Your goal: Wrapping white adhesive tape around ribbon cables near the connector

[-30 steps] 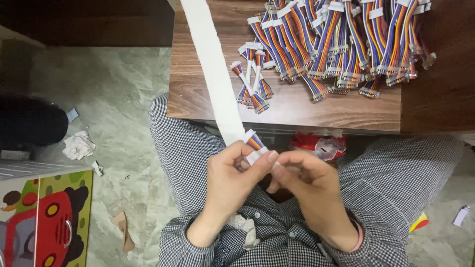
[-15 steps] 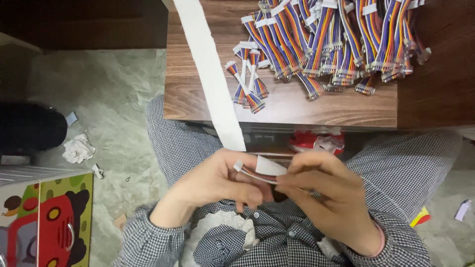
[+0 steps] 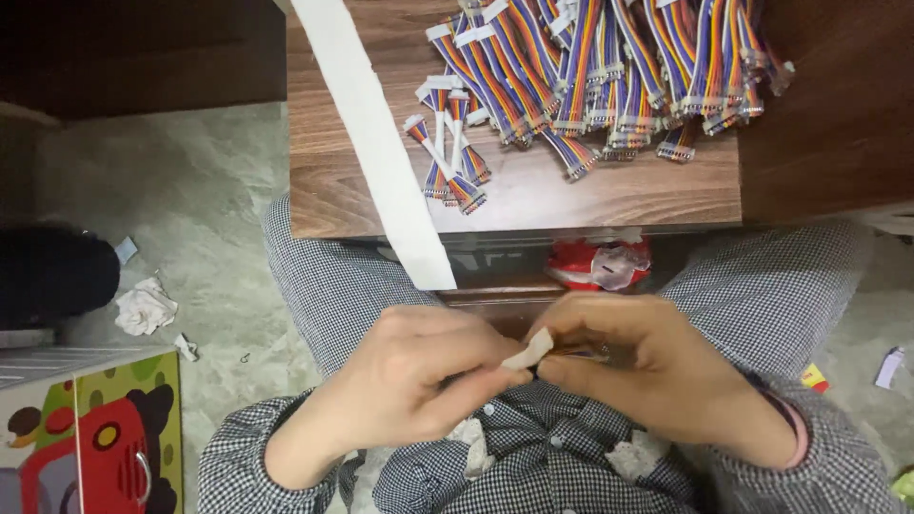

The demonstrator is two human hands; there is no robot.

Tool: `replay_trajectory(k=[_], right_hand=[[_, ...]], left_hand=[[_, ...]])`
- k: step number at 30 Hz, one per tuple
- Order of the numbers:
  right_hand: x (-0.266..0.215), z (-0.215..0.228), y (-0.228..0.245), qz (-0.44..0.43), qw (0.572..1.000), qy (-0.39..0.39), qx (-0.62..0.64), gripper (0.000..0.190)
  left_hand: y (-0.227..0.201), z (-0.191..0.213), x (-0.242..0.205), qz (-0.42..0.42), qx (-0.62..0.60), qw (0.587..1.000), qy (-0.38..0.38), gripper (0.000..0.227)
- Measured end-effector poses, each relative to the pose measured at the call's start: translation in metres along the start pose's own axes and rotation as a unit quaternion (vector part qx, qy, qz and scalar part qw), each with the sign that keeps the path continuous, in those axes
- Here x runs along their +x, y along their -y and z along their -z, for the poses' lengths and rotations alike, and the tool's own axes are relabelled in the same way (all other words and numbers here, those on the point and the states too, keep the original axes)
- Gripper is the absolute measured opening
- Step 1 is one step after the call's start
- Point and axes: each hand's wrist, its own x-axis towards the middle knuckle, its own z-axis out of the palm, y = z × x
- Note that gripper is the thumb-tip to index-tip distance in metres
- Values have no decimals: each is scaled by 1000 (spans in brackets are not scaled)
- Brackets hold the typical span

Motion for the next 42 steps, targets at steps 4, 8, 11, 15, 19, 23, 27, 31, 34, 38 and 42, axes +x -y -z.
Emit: replay_trajectory(k=[4,8,11,15,19,23,27,31,34,38,42], right_hand=[[-7,0,-10,-15,999,-41,9,16],[-8,-3,-17,-70,986,-43,147,17],[-5,-5,-2,25,999,-40,-19,16],[-5,-9,10,203,950,-118,-204,15],[-7,-11,2,153,956,-125,-215,17],[-2,-11,2,233,925,-85,-286,22],[-2,-4,5,254,929,-72,-259,20],[-4,-8,0,232,934,-97,-254,13],[1,-12,2,297,896,-112,-311,23],[3,-15,-1,281,879,-148,-355,12],[-1,-11,-22,45,992,-110,-32,10]], left_hand=[[4,-4,-6,21,-36,999,-8,6],[2,-4,-7,20,-17,1000,-15,12],[1,-5,-5,9,36,998,-46,7],[-1,-9,-6,14,100,992,-75,8],[-3,-7,-8,-21,143,988,-59,13],[-4,-6,-8,-5,145,987,-62,7],[-5,-7,-7,-3,133,989,-67,13],[-5,-7,-6,-36,147,987,-59,11],[-2,-13,-6,-78,223,970,-57,7],[8,-22,-5,-19,233,968,-88,11],[9,-20,-3,145,-97,983,-65,51]])
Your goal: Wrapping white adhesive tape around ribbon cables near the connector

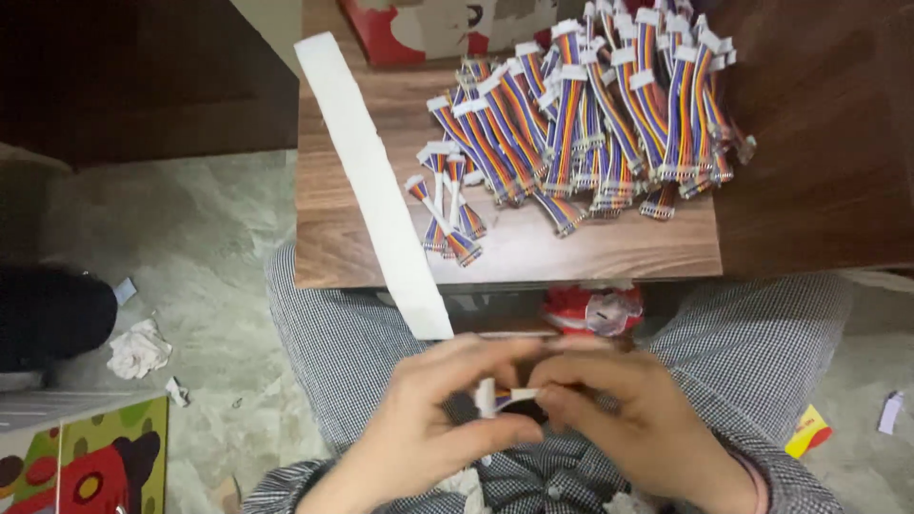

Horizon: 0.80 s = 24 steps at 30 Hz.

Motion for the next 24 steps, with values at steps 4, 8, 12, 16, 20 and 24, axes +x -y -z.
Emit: replay_trajectory(k=[4,8,12,16,20,24], right_hand=[[-3,-3,-17,-110,969,62,212,25],[-1,-7,-13,-28,992,41,117,14],[-6,-12,-38,-118,953,27,278,35],[-2,-9,-25,-140,958,74,240,24],[-2,-23,-27,-287,848,-3,447,22],[-12,-53,-62,-476,730,-2,491,35]], left_hand=[[15,-12,-3,-23,-105,994,-21,3],[26,-24,-2,17,-82,986,-142,9],[31,-29,1,-10,-173,979,-104,7],[28,-30,6,9,-229,970,-86,11],[38,-53,6,19,-90,980,-179,11],[101,-88,-14,193,-124,954,-191,30]])
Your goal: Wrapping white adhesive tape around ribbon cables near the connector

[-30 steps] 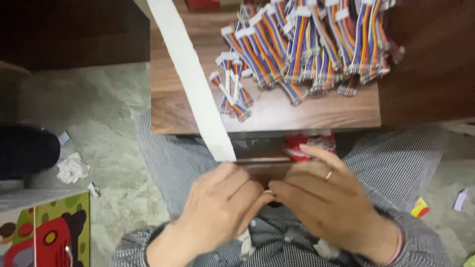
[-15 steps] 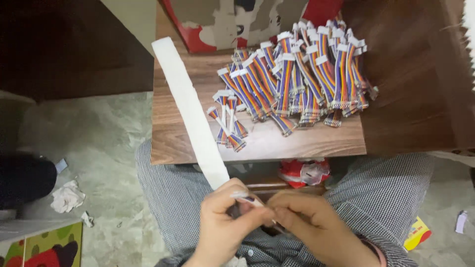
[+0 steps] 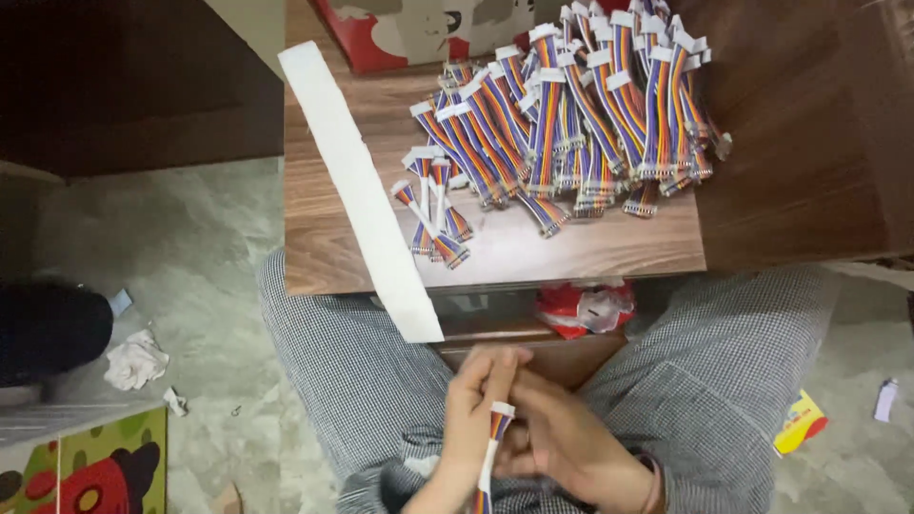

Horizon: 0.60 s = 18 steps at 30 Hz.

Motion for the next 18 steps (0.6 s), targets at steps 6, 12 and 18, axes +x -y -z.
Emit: replay_trajectory(k=[6,12,18], right_hand=[[6,7,-2,-58,996,71,-3,37],[-4,4,5,-25,980,190,-52,47],[-18,-2,9,43,981,109,-153,30]], left_hand=[[18,25,-12,99,50,993,33,24],[-22,37,-3,120,-37,992,25,28],[-32,44,-11,98,-3,994,54,30]])
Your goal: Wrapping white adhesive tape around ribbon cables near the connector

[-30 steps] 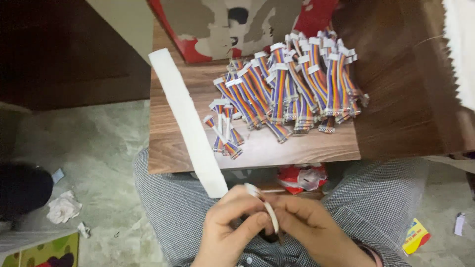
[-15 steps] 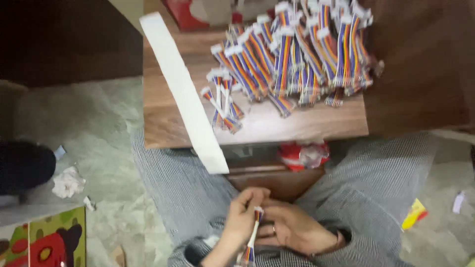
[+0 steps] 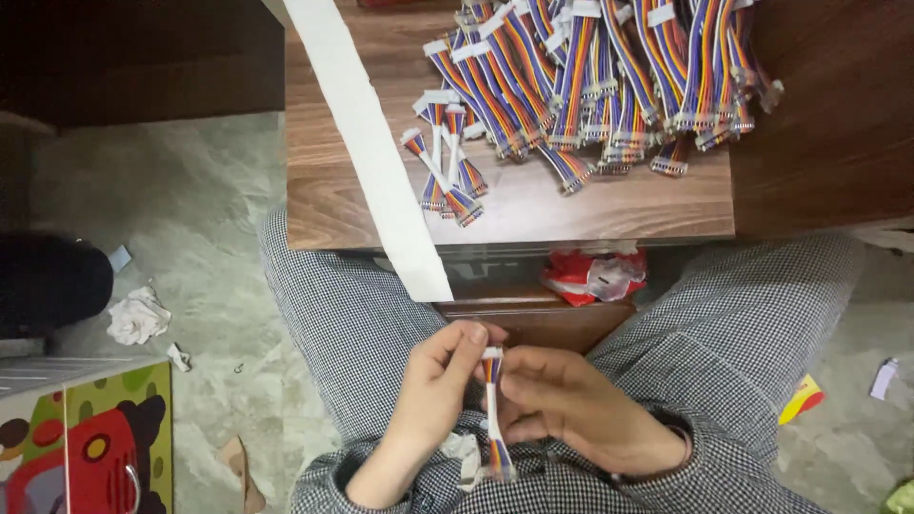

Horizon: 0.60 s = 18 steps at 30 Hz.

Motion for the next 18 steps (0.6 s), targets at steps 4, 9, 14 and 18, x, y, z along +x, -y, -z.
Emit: replay_trajectory(k=[4,9,14,18], right_hand=[[1,-10,7,3,999,-23,-35,20],[-3,0,22,259,954,-110,-106,14],[-22,-8,74,445,789,-255,-338,28],[-35,-8,124,548,478,-427,-538,27]], left_hand=[[-6,-5,-10,-38,77,996,-34,24],[-14,0,-10,-88,16,996,23,27],[-67,16,16,-252,208,940,-95,13],[-97,22,48,-205,207,917,-272,24]])
